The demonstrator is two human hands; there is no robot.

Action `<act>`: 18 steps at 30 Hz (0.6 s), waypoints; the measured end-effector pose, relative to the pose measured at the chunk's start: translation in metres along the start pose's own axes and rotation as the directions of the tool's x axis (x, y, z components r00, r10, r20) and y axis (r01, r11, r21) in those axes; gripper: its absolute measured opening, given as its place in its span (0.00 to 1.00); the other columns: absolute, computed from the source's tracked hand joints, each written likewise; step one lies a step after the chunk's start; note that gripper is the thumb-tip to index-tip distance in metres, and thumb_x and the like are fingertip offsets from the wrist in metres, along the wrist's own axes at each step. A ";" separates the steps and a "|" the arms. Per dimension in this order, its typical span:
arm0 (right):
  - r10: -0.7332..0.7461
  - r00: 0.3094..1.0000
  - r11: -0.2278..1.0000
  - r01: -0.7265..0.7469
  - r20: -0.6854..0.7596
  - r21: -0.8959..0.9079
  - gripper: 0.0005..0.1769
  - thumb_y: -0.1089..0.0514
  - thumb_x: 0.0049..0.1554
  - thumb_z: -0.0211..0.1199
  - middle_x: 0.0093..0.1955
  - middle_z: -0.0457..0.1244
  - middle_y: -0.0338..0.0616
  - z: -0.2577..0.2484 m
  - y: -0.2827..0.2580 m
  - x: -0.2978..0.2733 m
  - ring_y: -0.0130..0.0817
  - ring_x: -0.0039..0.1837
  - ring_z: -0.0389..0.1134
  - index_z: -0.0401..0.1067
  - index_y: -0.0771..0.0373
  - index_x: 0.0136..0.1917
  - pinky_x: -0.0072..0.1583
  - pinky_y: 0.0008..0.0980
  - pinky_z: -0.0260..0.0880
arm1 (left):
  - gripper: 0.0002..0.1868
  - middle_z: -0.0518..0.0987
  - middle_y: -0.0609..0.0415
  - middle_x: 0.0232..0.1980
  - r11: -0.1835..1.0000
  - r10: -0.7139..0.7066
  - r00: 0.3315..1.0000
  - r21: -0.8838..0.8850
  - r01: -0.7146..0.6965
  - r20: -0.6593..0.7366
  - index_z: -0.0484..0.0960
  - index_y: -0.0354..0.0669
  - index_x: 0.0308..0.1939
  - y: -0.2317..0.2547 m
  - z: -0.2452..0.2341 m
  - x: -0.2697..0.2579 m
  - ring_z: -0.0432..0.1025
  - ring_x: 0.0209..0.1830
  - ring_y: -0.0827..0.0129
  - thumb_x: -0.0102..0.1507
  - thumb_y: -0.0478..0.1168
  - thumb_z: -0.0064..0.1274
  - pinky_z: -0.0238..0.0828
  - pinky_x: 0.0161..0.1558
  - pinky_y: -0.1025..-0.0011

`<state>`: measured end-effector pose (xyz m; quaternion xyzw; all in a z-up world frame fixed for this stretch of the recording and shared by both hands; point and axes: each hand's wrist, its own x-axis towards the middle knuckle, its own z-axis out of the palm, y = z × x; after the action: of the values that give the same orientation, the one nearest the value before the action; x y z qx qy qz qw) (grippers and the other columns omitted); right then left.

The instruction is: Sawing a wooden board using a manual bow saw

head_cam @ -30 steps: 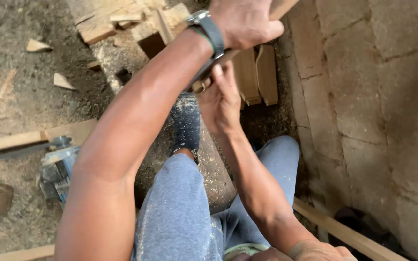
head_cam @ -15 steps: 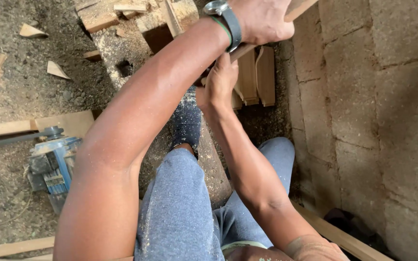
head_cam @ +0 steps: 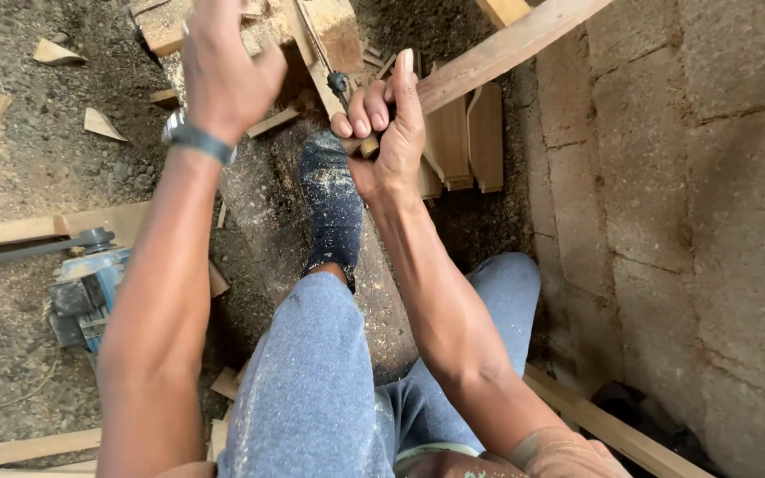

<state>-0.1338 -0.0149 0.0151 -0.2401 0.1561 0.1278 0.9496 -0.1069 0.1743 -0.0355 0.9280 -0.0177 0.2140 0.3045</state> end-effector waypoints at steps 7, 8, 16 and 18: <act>0.061 0.996 0.987 -0.070 0.065 0.143 0.25 0.49 0.56 0.61 0.17 0.48 0.29 -0.009 0.003 0.006 0.25 0.21 0.49 0.57 0.51 0.21 0.27 0.28 0.52 | 0.29 0.78 0.41 0.68 0.962 0.140 0.966 0.200 -0.185 0.219 0.78 0.41 0.66 -0.013 0.014 -0.024 0.69 0.68 0.44 0.67 0.50 0.71 0.50 0.69 0.42; 0.061 0.996 0.988 -0.069 0.066 0.141 0.25 0.49 0.56 0.61 0.17 0.48 0.29 -0.012 0.003 0.008 0.25 0.21 0.49 0.57 0.51 0.21 0.27 0.28 0.52 | 0.29 0.78 0.41 0.68 0.962 0.140 0.966 0.200 -0.184 0.217 0.78 0.41 0.66 -0.010 0.014 -0.020 0.69 0.68 0.44 0.67 0.50 0.71 0.50 0.69 0.42; 0.050 0.992 0.998 -0.055 0.118 0.039 0.20 0.57 0.56 0.63 0.20 0.50 0.29 -0.018 -0.016 -0.052 0.22 0.23 0.51 0.59 0.53 0.27 0.30 0.25 0.53 | 0.19 0.83 0.59 0.33 0.925 -0.187 0.942 0.372 0.073 0.279 0.86 0.63 0.49 -0.006 0.021 -0.004 0.77 0.38 0.58 0.59 0.58 0.72 0.62 0.51 0.45; 0.049 0.993 0.998 -0.053 0.103 0.034 0.21 0.58 0.58 0.60 0.19 0.48 0.30 -0.029 -0.030 -0.092 0.23 0.23 0.48 0.56 0.53 0.28 0.30 0.27 0.50 | 0.18 0.85 0.56 0.37 0.929 -0.189 0.940 0.361 0.077 0.286 0.87 0.63 0.49 -0.002 0.018 -0.001 0.78 0.41 0.53 0.59 0.59 0.71 0.56 0.55 0.38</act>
<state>-0.2156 -0.0703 0.0362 -0.2115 0.1155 0.1611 0.9571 -0.1005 0.1652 -0.0504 0.9880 0.0352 0.0414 0.1445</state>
